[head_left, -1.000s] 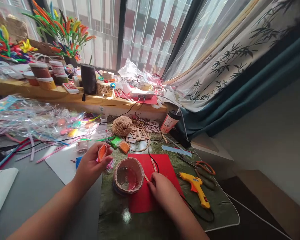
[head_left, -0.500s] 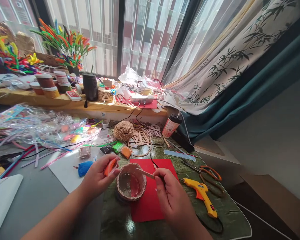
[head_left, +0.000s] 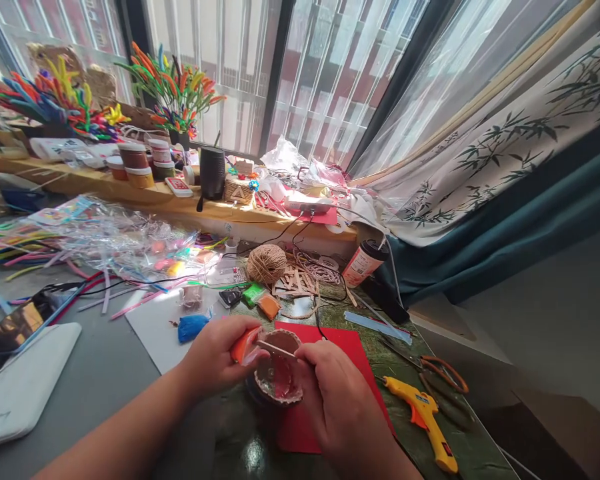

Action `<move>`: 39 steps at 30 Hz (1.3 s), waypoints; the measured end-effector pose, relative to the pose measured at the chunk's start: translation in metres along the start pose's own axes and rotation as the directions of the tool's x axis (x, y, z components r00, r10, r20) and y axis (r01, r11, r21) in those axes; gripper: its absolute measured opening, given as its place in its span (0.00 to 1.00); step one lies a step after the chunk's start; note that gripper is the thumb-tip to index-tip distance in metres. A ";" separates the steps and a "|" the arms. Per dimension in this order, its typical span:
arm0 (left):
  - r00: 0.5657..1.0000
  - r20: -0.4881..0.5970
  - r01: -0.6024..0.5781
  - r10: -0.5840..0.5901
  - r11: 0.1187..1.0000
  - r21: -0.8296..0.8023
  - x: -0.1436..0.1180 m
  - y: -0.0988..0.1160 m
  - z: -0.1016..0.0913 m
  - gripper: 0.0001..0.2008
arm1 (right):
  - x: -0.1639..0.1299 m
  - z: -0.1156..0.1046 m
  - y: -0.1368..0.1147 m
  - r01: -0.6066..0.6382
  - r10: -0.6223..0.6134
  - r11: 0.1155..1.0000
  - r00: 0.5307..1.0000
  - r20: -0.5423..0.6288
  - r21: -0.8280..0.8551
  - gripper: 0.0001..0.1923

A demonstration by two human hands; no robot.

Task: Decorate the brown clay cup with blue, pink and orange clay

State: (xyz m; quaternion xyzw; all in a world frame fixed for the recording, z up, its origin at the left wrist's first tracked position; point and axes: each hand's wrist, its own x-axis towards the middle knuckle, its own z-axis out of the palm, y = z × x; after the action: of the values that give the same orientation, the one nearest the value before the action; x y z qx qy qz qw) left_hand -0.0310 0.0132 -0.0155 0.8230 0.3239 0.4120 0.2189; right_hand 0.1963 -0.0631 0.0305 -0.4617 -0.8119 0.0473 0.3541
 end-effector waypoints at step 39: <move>0.987 0.161 -0.016 0.004 0.997 0.073 0.000 0.004 0.003 0.33 | 0.011 0.011 0.015 -0.484 0.212 0.679 0.849 0.484 0.552 0.13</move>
State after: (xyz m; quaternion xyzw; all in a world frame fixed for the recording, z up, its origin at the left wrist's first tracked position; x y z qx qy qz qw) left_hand -0.0268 0.0100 -0.0143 0.8628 0.3161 0.3330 0.2117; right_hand 0.1965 -0.0430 0.0225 -0.4379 -0.6894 0.4854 0.3121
